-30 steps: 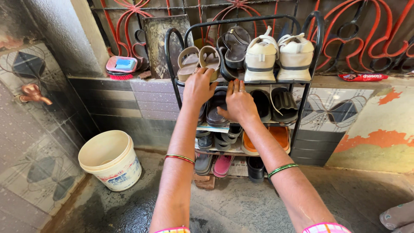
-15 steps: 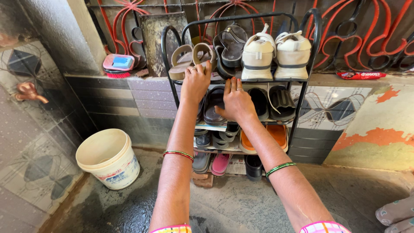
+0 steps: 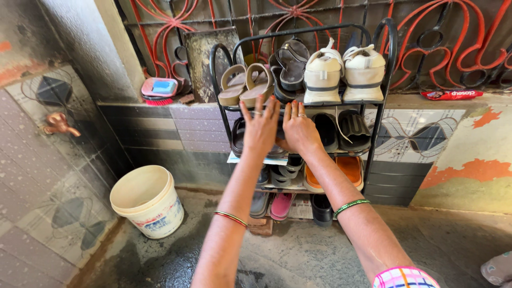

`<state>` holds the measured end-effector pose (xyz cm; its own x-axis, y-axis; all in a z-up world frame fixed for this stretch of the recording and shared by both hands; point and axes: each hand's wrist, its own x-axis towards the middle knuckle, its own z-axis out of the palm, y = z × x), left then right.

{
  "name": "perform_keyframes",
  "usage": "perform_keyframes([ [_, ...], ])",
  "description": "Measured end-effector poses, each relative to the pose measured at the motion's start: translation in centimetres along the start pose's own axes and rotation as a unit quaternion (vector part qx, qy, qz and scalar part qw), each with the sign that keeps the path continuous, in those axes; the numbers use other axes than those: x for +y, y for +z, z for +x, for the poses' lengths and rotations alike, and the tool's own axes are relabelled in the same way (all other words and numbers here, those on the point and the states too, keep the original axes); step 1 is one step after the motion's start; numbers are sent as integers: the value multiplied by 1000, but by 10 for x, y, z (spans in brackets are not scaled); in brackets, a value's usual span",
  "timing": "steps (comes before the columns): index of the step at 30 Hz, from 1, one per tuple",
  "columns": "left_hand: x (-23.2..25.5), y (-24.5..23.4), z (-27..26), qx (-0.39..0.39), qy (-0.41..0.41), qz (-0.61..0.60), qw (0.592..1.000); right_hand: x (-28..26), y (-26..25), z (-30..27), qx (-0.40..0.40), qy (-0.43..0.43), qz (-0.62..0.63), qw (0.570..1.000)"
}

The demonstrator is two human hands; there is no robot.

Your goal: The person rearranges various shoes and sandals on a multi-tiered metal shoe rack. They pick up pairs of footwear, adjust their positions, and place them back on the shelves to tidy the arrangement.

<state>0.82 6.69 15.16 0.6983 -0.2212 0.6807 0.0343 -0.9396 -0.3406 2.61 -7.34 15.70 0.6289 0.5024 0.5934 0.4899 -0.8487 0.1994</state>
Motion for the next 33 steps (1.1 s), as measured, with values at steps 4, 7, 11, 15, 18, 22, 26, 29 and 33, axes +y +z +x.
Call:
perform_keyframes([
  [4, 18, 12, 3, 50, -16, -43, 998, 3, 9, 1, 13, -10, -38, 999],
  [7, 21, 21, 8, 27, -40, -85, 995, 6, 14, -1, 43, -16, -21, 999],
  [11, 24, 25, 8, 31, -49, -115, 992, 8, 20, -7, 57, -28, -40, 997],
  [15, 26, 20, 2, 15, -58, -113, 992, 8, 28, -8, 77, -34, -83, 993],
  [18, 22, 15, 3, -7, -77, -176, 981, 12, 27, -18, 77, -53, 72, 993],
  [22, 18, 5, 0, -47, -82, -214, 972, 19, 5, 0, 200, -58, 73, 975],
  [26, 21, -1, -3, -58, -83, -196, 975, 18, -16, 40, 217, -63, 19, 974],
  [29, 19, -2, -4, -52, -83, -201, 975, 20, -18, 61, 73, -20, 27, 997],
  [33, 18, 2, -4, -28, -77, -209, 974, 29, -3, 88, 34, -3, 16, 999],
])
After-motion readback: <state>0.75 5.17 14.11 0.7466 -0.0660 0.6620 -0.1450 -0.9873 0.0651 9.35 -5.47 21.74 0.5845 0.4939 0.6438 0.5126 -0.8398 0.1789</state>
